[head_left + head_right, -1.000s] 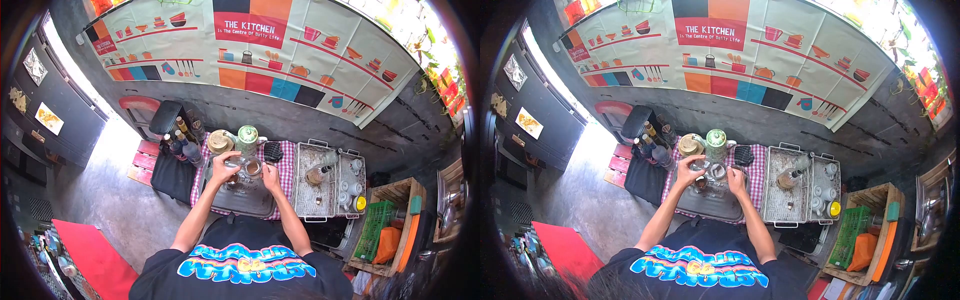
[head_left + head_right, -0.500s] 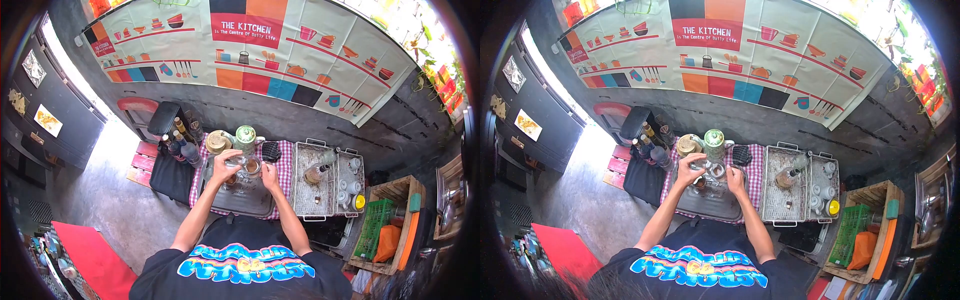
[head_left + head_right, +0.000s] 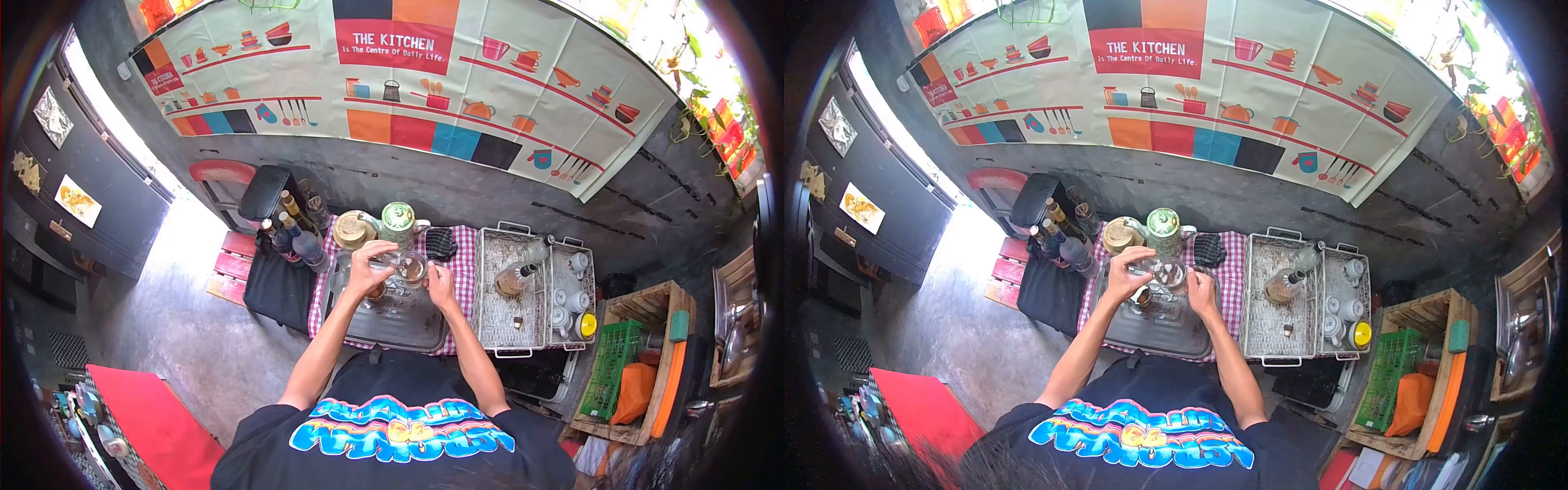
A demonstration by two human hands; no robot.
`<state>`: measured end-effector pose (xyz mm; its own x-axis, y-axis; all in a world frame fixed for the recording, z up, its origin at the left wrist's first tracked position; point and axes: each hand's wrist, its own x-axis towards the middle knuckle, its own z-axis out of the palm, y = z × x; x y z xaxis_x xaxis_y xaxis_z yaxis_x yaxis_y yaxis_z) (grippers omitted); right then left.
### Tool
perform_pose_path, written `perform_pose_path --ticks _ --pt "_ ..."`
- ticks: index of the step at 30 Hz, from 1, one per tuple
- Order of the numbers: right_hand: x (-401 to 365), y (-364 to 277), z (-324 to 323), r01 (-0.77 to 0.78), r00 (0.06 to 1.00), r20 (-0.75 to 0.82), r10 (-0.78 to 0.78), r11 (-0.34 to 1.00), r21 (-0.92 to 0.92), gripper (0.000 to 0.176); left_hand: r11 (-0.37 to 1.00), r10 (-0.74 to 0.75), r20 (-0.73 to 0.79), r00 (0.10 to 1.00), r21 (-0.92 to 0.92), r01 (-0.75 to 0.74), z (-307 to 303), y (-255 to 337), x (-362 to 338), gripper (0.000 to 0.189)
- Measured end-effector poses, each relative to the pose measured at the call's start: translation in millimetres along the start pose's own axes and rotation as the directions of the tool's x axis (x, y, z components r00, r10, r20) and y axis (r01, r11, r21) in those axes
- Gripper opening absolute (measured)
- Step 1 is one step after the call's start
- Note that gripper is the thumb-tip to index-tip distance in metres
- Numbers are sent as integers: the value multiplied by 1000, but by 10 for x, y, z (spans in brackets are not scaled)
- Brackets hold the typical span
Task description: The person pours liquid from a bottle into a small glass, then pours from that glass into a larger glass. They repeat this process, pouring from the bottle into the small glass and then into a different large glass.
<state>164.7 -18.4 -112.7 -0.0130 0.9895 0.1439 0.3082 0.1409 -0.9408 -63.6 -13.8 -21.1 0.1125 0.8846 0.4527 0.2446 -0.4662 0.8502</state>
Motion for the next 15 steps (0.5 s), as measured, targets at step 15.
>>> perform_pose_path --ticks 15 --pt "-58 -64 -11 7 1000 -4 -7 999 47 52 999 23 6 1000 39 -23 27 23 -11 44"
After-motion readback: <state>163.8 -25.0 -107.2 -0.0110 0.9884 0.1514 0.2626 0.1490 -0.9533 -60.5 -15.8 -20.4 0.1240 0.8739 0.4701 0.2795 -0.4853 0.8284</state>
